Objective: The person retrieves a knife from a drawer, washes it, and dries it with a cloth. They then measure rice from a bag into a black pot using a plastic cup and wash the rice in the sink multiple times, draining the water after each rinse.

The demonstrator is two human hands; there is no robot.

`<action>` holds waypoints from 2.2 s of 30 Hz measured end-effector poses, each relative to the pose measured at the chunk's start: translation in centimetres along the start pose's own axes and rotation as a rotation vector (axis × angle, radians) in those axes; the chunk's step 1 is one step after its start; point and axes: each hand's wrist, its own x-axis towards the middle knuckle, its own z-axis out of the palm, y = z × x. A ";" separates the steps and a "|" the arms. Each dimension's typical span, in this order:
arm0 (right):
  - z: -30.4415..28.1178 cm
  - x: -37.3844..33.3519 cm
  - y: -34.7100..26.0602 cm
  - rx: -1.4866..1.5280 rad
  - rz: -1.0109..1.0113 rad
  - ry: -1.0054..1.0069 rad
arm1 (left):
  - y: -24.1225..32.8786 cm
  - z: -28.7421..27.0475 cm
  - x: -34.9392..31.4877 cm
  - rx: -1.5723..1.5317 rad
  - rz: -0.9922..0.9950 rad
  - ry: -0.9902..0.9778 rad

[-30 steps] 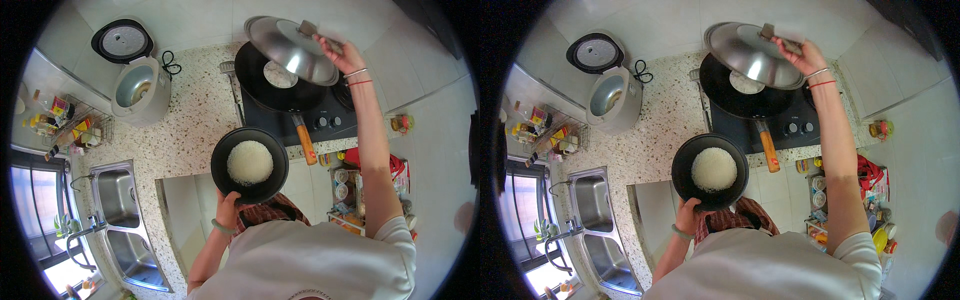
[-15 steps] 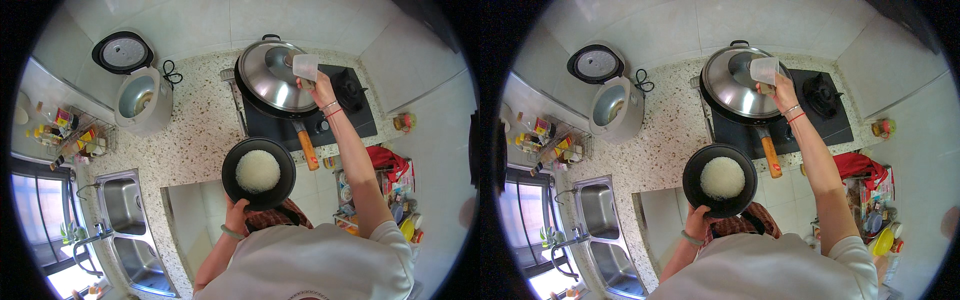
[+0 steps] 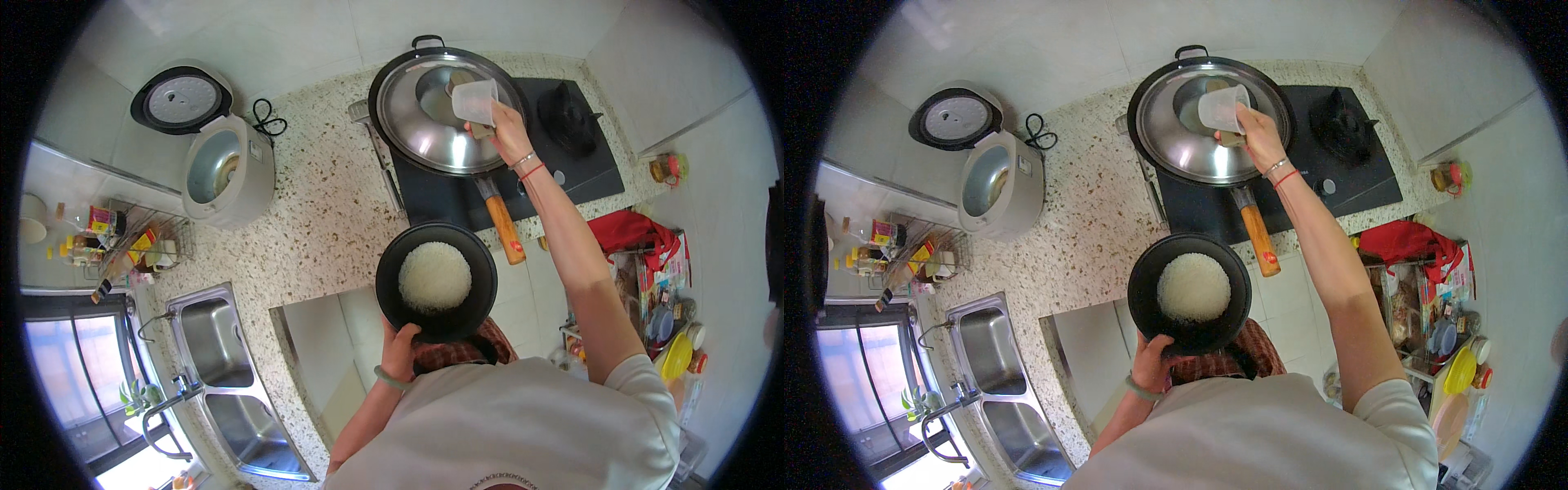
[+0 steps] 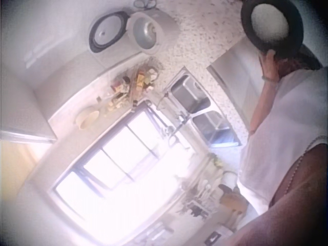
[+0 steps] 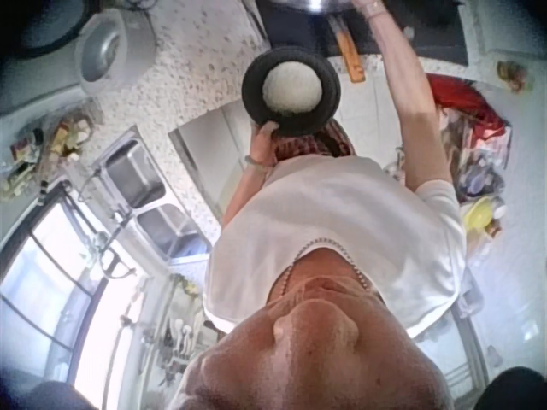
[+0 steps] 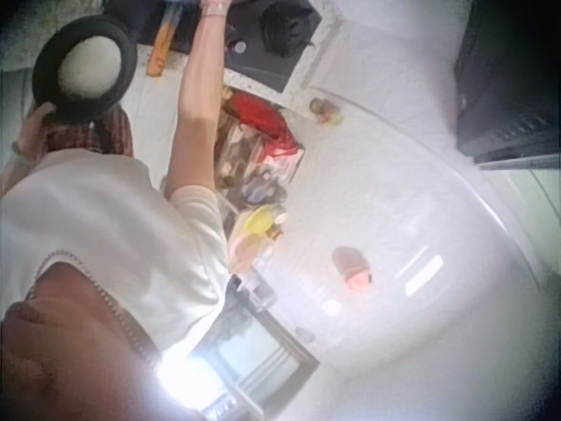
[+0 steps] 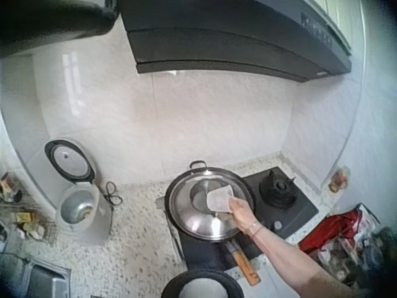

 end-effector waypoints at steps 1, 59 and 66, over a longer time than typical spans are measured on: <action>-0.1 0.0 0.0 0.003 0.000 0.004 | -1.0 -0.7 0.8 0.009 0.031 0.001; -26.3 -112.9 8.7 0.781 -0.098 1.309 | -72.6 16.4 -23.0 1.271 -0.543 -0.991; -37.6 -123.1 16.7 0.846 -0.111 1.537 | -84.3 16.0 -22.2 1.296 -0.534 -0.995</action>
